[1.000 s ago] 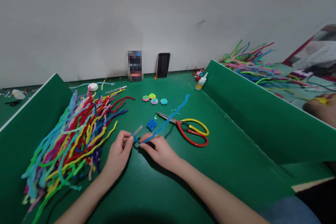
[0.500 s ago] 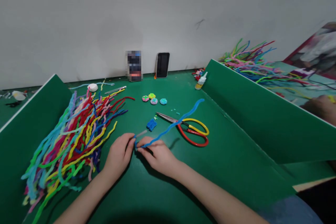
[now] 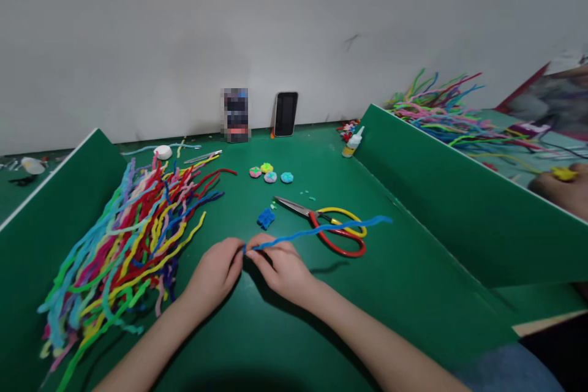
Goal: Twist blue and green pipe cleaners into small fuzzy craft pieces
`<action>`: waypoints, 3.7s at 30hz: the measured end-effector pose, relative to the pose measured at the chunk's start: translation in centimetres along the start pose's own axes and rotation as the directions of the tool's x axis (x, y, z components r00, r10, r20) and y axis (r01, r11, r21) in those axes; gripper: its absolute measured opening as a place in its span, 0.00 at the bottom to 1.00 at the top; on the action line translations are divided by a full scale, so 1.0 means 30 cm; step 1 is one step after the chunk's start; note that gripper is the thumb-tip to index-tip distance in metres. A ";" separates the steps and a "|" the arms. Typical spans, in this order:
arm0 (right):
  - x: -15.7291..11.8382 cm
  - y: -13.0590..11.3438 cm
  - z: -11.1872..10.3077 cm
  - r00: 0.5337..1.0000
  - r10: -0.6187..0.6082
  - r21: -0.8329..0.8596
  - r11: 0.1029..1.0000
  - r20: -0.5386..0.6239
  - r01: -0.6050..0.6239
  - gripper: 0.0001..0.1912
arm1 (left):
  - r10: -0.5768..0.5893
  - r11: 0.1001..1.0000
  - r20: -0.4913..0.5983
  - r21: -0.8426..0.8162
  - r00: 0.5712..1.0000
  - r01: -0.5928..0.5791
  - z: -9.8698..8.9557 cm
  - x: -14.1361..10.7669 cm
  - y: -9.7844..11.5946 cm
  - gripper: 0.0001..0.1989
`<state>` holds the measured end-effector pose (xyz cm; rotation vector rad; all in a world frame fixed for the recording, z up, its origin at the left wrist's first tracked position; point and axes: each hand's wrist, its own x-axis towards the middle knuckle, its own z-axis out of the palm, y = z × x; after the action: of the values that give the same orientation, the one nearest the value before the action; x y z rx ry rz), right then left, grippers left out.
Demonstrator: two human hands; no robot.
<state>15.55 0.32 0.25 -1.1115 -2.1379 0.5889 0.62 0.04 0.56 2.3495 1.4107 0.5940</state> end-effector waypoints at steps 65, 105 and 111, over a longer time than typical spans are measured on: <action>0.011 0.033 0.026 0.966 0.114 0.198 0.978 -0.234 -0.068 0.08 | -0.158 0.910 -0.052 0.379 0.986 0.166 0.013 -0.006 -0.006 0.13; 0.010 0.041 0.027 0.988 -0.071 -0.009 0.997 -0.135 0.071 0.09 | 0.070 0.925 0.047 0.371 0.996 -0.082 0.011 0.001 -0.014 0.14; 0.014 0.041 0.021 0.991 -0.034 0.036 0.999 -0.127 0.039 0.08 | 0.075 0.922 0.069 0.375 0.995 -0.095 0.012 0.008 -0.012 0.13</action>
<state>15.59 1.28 -0.83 -1.0583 -2.0260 0.5259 0.63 0.38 0.13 2.7125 1.5166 0.2947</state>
